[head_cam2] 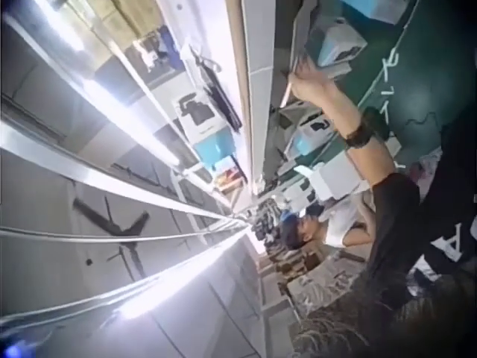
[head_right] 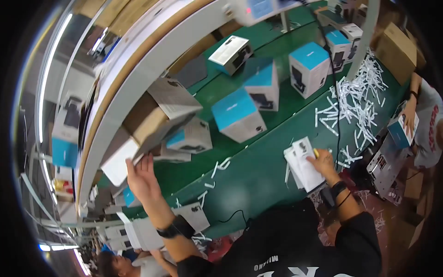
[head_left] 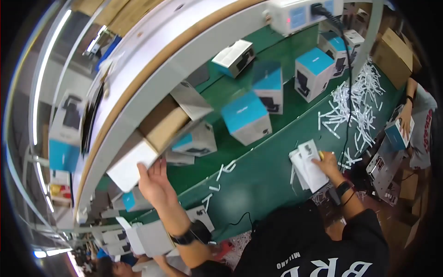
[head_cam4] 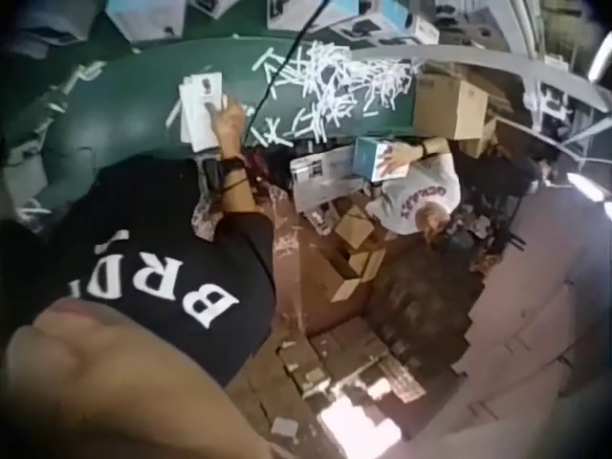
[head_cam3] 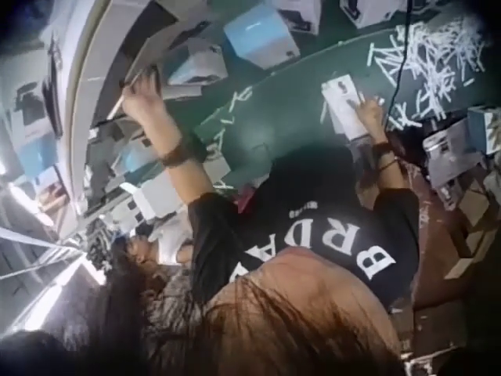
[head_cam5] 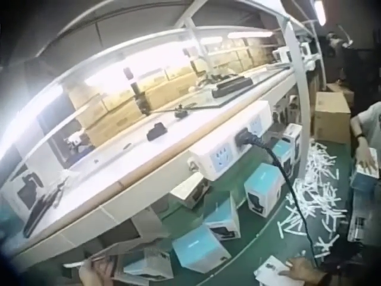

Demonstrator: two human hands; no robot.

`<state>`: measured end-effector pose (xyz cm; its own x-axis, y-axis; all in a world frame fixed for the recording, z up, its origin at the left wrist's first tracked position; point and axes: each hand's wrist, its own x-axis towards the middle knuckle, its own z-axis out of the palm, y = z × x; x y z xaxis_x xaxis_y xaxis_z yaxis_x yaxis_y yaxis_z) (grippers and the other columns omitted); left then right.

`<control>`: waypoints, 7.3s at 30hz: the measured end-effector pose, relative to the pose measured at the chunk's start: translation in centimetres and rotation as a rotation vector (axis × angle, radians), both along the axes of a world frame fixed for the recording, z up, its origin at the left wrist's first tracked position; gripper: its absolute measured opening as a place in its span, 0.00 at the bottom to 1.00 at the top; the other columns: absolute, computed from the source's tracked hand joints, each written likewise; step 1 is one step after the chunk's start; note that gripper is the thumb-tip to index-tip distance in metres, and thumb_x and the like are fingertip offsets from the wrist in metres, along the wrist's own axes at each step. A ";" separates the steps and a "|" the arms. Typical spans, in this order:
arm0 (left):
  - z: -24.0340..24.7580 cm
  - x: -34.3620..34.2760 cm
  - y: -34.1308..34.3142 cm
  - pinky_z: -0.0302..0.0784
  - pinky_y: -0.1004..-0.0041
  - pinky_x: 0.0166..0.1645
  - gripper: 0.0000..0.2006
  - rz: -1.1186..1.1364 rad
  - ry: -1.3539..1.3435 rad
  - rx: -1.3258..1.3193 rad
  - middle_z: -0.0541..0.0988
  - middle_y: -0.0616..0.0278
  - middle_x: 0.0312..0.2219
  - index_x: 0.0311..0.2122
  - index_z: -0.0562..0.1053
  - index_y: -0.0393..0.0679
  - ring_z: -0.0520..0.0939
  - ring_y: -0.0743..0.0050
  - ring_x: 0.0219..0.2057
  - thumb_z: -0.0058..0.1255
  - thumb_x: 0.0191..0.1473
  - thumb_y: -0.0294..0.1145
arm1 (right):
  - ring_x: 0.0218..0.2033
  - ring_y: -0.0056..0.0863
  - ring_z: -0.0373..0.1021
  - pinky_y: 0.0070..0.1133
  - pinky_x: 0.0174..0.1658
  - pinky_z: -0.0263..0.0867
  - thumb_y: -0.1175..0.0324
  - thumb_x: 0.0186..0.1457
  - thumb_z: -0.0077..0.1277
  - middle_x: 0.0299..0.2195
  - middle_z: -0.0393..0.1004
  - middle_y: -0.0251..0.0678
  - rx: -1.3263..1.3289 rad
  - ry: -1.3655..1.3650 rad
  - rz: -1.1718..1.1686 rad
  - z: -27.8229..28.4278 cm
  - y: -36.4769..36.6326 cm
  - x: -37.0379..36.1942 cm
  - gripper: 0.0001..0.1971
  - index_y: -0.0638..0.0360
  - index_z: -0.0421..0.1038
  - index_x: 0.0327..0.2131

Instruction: The person opens a box, removes a manual, and uses a utility knife to cut the tape on a smaller blue box. They then place the manual inside the larger box and return the blue box to its original position before closing the lid.

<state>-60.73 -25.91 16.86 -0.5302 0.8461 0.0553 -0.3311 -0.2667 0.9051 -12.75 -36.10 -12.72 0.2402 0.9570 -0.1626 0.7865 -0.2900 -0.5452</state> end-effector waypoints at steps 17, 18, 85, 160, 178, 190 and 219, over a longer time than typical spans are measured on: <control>-16.3 -4.0 -24.0 0.76 0.58 0.57 0.18 -0.205 -0.420 -0.227 0.78 0.50 0.51 0.53 0.70 0.28 0.80 0.58 0.51 0.45 0.67 0.33 | 0.17 0.37 0.71 0.29 0.20 0.65 0.63 0.49 0.67 0.17 0.69 0.36 0.794 0.704 0.820 20.5 -9.6 -29.1 0.13 0.56 0.71 0.27; -16.8 -4.7 -23.8 0.76 0.59 0.57 0.18 -0.215 -0.456 -0.261 0.78 0.50 0.51 0.53 0.70 0.28 0.80 0.58 0.51 0.44 0.68 0.34 | 0.17 0.37 0.71 0.29 0.20 0.65 0.63 0.49 0.67 0.17 0.69 0.36 0.787 0.704 0.825 20.0 -10.2 -29.6 0.13 0.56 0.71 0.27; -16.7 2.4 -18.8 0.58 0.41 0.66 0.36 -0.227 1.594 -0.033 0.74 0.44 0.58 0.48 0.74 0.30 0.71 0.36 0.62 0.70 0.43 0.53 | 0.19 0.32 0.72 0.27 0.24 0.66 0.65 0.63 0.47 0.21 0.75 0.41 -0.532 0.572 0.640 16.6 3.8 -23.8 0.12 0.66 0.74 0.36; -13.6 1.0 -21.2 0.75 0.68 0.48 0.15 -0.429 0.275 -0.039 0.81 0.56 0.43 0.49 0.74 0.34 0.80 0.66 0.41 0.51 0.63 0.35 | 0.28 0.32 0.76 0.24 0.33 0.71 0.66 0.54 0.56 0.36 0.80 0.45 0.474 0.307 0.699 24.0 -8.7 -25.9 0.15 0.67 0.77 0.43; -11.7 -0.1 -25.6 0.68 0.61 0.63 0.24 -0.564 0.898 -0.026 0.70 0.41 0.60 0.58 0.69 0.33 0.70 0.45 0.63 0.52 0.61 0.35 | 0.42 0.35 0.79 0.25 0.43 0.73 0.74 0.46 0.59 0.43 0.80 0.45 0.511 0.356 0.598 17.7 -6.1 -29.0 0.18 0.60 0.77 0.44; -9.9 -3.3 -21.3 0.73 0.74 0.38 0.22 0.027 1.030 -0.425 0.77 0.54 0.43 0.45 0.74 0.38 0.78 0.70 0.36 0.68 0.45 0.31 | 0.43 0.34 0.78 0.24 0.45 0.72 0.72 0.48 0.63 0.45 0.80 0.43 0.379 0.507 0.687 17.9 -3.9 -32.6 0.19 0.62 0.76 0.46; -13.5 5.4 -22.8 0.73 0.68 0.52 0.15 -0.430 0.407 -0.033 0.79 0.54 0.46 0.52 0.72 0.31 0.80 0.65 0.45 0.50 0.64 0.28 | 0.22 0.38 0.75 0.30 0.27 0.68 0.62 0.58 0.56 0.21 0.75 0.42 0.074 0.277 0.521 24.5 -10.7 -24.7 0.11 0.62 0.74 0.33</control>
<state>-55.33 -48.71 3.33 -0.0814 0.9849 0.1526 -0.0275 -0.1553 0.9875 -37.49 -46.81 11.75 -0.3064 0.9485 -0.0807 0.6405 0.1427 -0.7546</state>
